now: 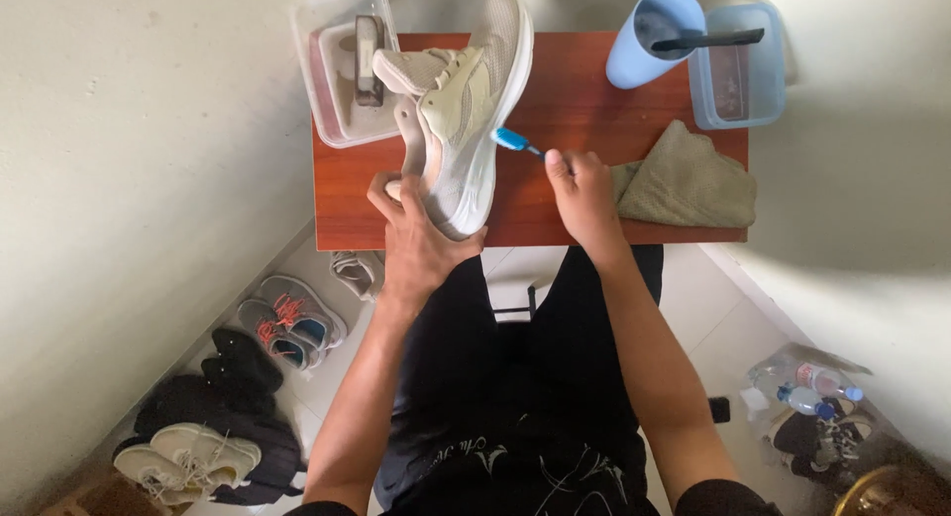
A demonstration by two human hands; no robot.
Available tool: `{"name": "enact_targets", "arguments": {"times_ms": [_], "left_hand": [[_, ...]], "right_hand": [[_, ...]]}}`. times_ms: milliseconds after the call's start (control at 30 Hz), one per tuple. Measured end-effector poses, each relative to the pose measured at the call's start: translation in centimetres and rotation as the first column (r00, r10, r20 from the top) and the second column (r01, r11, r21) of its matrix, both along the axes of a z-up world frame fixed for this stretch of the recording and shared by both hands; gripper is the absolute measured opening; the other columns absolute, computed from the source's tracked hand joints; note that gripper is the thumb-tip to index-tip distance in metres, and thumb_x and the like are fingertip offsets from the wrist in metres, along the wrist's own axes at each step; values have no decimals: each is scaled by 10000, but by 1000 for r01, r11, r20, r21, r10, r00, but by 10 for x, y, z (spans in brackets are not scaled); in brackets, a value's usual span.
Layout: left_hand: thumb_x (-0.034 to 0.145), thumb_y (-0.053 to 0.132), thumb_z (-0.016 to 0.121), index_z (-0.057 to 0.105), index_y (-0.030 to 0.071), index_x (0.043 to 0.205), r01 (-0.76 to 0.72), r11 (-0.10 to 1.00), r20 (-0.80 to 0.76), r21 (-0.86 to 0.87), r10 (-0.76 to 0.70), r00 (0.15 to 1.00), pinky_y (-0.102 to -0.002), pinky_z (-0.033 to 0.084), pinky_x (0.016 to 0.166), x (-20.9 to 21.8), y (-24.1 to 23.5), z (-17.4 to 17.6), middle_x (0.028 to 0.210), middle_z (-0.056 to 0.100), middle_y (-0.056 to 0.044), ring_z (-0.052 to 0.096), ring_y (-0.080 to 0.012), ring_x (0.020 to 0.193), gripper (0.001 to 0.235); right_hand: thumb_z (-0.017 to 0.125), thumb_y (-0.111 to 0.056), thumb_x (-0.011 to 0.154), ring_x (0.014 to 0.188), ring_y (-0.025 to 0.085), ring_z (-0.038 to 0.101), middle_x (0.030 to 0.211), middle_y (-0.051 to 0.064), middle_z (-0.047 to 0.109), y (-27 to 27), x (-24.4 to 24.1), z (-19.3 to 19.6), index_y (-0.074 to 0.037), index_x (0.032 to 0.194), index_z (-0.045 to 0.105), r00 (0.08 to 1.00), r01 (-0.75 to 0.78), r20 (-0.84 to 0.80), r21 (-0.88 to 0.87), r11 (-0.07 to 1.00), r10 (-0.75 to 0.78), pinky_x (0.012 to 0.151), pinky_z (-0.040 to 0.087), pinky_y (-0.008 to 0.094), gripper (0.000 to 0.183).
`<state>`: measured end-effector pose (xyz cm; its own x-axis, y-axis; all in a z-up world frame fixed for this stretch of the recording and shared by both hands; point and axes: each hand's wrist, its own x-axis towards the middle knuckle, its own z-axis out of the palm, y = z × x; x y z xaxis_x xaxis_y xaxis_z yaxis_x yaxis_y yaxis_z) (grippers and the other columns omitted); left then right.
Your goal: The person scrubs a white sneaker with a blue toothbrush, repeatedly dipping the brush into a blue cup of water. After scrubbing, the person wipes the shoe with a cloth. The shoe is held over a wooden table with cleaning supplies nearby.
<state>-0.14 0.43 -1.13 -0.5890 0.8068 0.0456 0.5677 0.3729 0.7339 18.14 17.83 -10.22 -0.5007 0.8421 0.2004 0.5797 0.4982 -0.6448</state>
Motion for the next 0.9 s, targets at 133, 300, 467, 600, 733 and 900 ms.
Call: {"name": "enact_targets", "arguments": {"times_ms": [133, 300, 467, 600, 733, 900], "left_hand": [[546, 469, 966, 322, 83, 1267, 20, 998, -57, 53, -17, 998, -682, 630, 792, -1, -2, -14, 1350, 249, -222, 657, -620, 946, 1042], [565, 450, 959, 321, 98, 1260, 87, 993, -27, 81, -85, 996, -707, 620, 751, -3, -14, -4, 1305, 275, -192, 637, -594, 999, 1007], [516, 441, 963, 326, 105, 1241, 119, 992, 16, 46, -120, 993, -716, 615, 755, -8, -24, -8, 1314, 275, -187, 640, -592, 988, 1022], [530, 430, 955, 328, 100, 1232, 129, 991, 7, 44, -130, 992, -715, 618, 739, -5, -24, 1, 1308, 275, -189, 649, -593, 944, 997], [526, 460, 951, 335, 117, 1264, 119, 993, 7, 9, -119, 993, -711, 616, 742, -4, -25, 7, 1325, 268, -180, 662, -597, 912, 1021], [528, 432, 954, 336, 105, 1262, 120, 993, -25, -16, -120, 992, -694, 625, 741, -4, -25, 2, 1330, 263, -190, 674, -593, 894, 1014]], "right_hand": [[465, -583, 1102, 677, 461, 601, 687, 170, 551, -8, -8, -2, -90, 775, 614, 997, 38, 67, 16, 999, -39, 670, 477, 541, 611], [508, -533, 1087, 649, 362, 555, 606, 113, 493, -21, -7, 12, -131, 664, 508, 990, -140, 58, 176, 974, 132, 659, 466, 436, 583], [461, -554, 1115, 723, 368, 543, 663, 102, 472, -8, 10, 18, -120, 705, 493, 993, -23, 114, 211, 977, -1, 731, 439, 475, 598], [511, -541, 1081, 716, 355, 515, 643, 102, 448, -21, -1, 24, -102, 686, 477, 985, -143, 125, 230, 963, 116, 740, 421, 459, 592], [538, -535, 1085, 708, 358, 524, 628, 99, 463, -13, 4, 16, -125, 676, 484, 991, -99, 109, 275, 956, 71, 723, 439, 457, 581], [484, -579, 1074, 712, 337, 530, 633, 75, 491, -38, -11, 24, -125, 698, 536, 979, -191, 105, 214, 958, 172, 763, 431, 463, 592]]}}
